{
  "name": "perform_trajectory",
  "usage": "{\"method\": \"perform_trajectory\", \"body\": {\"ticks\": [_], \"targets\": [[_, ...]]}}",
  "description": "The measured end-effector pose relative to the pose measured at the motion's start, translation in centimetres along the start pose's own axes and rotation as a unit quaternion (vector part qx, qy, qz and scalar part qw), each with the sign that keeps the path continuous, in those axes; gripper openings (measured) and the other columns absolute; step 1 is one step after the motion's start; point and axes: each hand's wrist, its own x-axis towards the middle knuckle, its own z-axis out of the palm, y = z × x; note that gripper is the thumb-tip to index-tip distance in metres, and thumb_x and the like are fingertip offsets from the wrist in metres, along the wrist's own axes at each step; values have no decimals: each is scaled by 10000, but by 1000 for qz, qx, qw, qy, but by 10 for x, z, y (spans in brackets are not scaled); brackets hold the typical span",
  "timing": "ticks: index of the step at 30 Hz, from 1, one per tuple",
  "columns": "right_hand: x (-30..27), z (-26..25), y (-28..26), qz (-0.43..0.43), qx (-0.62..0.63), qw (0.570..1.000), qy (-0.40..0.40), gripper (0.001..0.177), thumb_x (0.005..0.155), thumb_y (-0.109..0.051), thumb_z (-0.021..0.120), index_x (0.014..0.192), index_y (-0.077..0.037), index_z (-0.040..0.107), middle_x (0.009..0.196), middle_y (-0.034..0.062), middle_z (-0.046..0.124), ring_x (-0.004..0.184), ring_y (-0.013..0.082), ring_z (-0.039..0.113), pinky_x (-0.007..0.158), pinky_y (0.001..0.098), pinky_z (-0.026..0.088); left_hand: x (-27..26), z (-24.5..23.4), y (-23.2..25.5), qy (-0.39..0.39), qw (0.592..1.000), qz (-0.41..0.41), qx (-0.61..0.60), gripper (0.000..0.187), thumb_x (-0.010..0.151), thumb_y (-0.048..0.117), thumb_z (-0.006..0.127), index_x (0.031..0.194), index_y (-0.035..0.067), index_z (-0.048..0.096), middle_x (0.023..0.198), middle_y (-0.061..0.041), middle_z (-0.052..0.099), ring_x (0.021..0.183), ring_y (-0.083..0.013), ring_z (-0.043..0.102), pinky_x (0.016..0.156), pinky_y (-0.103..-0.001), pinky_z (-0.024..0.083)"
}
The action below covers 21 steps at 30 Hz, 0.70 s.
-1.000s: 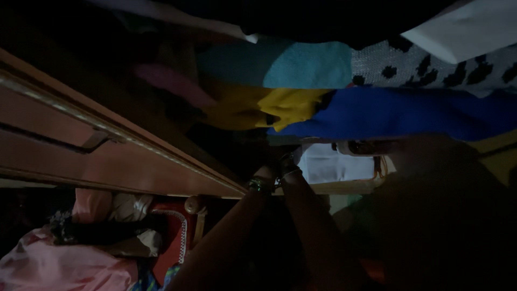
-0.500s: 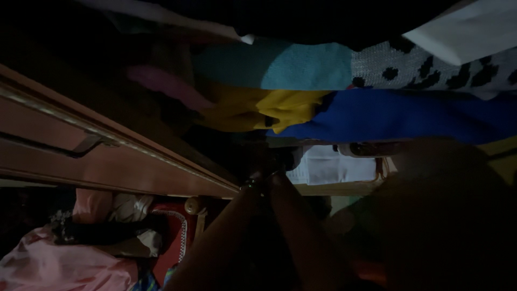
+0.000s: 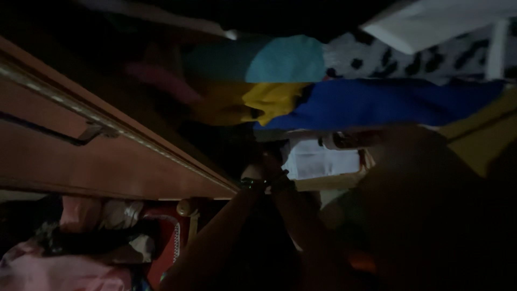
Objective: The person picks up and organizes various items, including a parcel, a Spiderman-themed mask, and books, by placing them into different storage cabinets and shelves around the room.
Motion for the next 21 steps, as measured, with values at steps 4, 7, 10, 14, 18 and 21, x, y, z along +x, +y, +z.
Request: {"method": "perform_trajectory", "body": {"ticks": [4, 7, 10, 14, 18, 21], "targets": [[-55, 4, -19, -17, 2, 1000, 20, 436, 1033, -283, 495, 1422, -89, 532, 1326, 102, 621, 1156, 276, 599, 966, 394, 506, -39, 23, 18, 10, 999, 38, 30, 611, 972, 413, 631, 1469, 88, 489, 1492, -229, 465, 1319, -430, 486, 1095, -513, 433], [-104, 17, -39, -35, 3, 999, 33, 433, 1031, -285, 502, 1416, -90, 540, 1315, 101, 630, 1144, 275, 608, 954, 393, 515, -66, 16, 38, 178, 963, 197, 46, 618, 971, 413, 634, 1475, 88, 485, 1505, -233, 457, 1331, -435, 480, 1102, -516, 429], [-164, 26, -52, -53, -1, 998, 45, 431, 1028, -288, 509, 1410, -92, 548, 1305, 100, 640, 1132, 274, 616, 943, 391, 524, -108, 15, 52, 227, 925, 278, -123, 404, 1021, 361, 621, 1352, 131, 586, 1299, -154, 615, 1161, -370, 623, 1000, -495, 539], [-258, 25, -42, -96, 10, 991, 89, 428, 1025, -291, 519, 1403, -93, 559, 1291, 98, 652, 1116, 273, 628, 927, 389, 537, -187, 30, 68, -153, 756, 38, -636, 555, 961, 327, 509, 1471, 236, 312, 1129, -142, 607, 954, -372, 587, 758, -520, 543], [-349, 21, -19, -175, 21, 972, 156, 424, 1017, -298, 525, 1384, -91, 569, 1270, 93, 662, 1105, 264, 636, 924, 385, 540, -264, 26, 55, -98, 852, 158, -490, 508, 1044, 364, 491, 1463, 95, 387, 1291, -176, 555, 1106, -372, 553, 898, -459, 488], [-424, 32, -1, -254, 43, 941, 219, 418, 1007, -308, 530, 1359, -88, 580, 1245, 85, 672, 1095, 250, 643, 924, 381, 541, -314, 21, 48, -64, 889, 256, -375, 529, 1099, 388, 480, 1456, 1, 437, 1398, -199, 520, 1207, -371, 531, 991, -418, 452]]}}
